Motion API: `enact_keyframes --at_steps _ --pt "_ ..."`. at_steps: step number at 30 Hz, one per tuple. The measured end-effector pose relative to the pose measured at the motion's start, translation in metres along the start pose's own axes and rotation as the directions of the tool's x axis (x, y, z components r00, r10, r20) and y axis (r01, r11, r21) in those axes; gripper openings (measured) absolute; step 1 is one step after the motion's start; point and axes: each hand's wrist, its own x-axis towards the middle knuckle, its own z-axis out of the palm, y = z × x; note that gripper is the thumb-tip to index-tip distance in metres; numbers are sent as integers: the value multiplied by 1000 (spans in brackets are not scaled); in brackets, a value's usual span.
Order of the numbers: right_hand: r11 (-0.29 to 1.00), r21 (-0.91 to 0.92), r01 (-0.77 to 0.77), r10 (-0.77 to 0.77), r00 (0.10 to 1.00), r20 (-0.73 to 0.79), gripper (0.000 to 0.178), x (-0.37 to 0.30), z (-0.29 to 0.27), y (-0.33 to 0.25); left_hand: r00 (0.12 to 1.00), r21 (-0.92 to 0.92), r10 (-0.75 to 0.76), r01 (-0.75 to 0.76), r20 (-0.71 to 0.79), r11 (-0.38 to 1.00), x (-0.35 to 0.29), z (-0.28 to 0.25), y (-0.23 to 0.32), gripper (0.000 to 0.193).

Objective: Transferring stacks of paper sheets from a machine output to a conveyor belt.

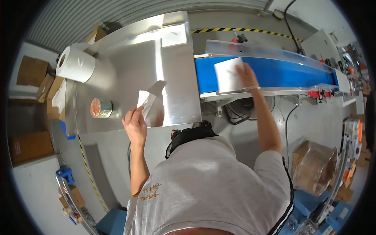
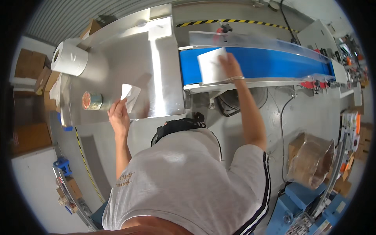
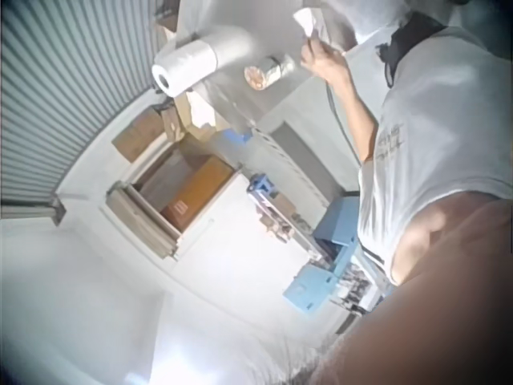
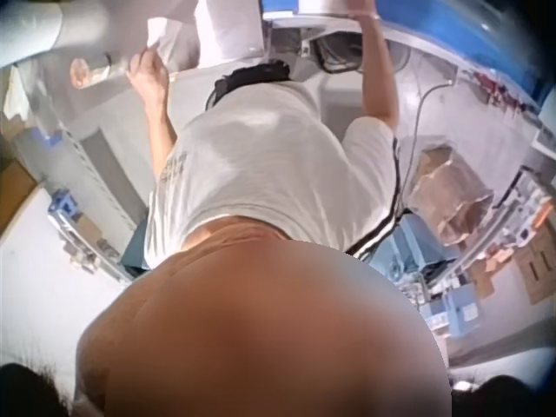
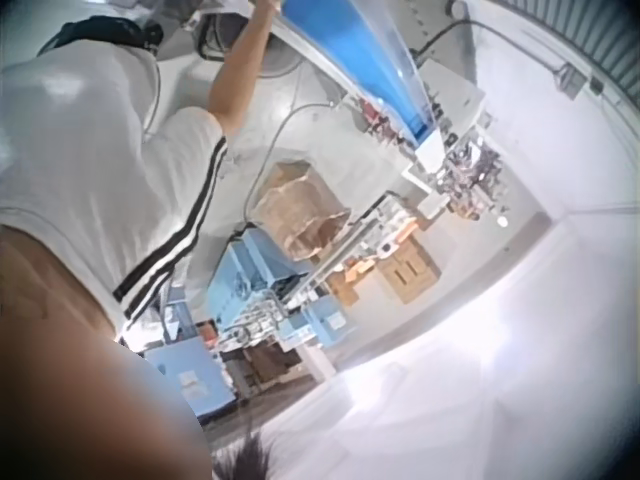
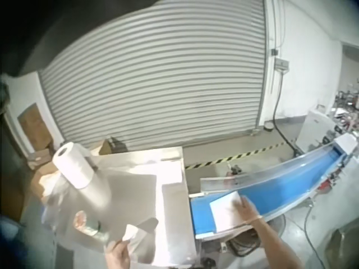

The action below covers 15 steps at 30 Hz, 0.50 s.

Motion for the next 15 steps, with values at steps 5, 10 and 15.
enact_keyframes --at_steps 5,10,15 --pt "901 -405 -155 21 948 -316 44 54 -125 21 986 -42 156 -154 56 987 39 -12 37 26" --pt "566 -788 -243 -258 855 -450 51 50 -153 7 917 -286 373 -323 140 902 50 -5 83 33" --pt "977 -129 172 -152 977 148 33 29 -95 -37 814 -735 430 -4 392 678 76 24 160 19"
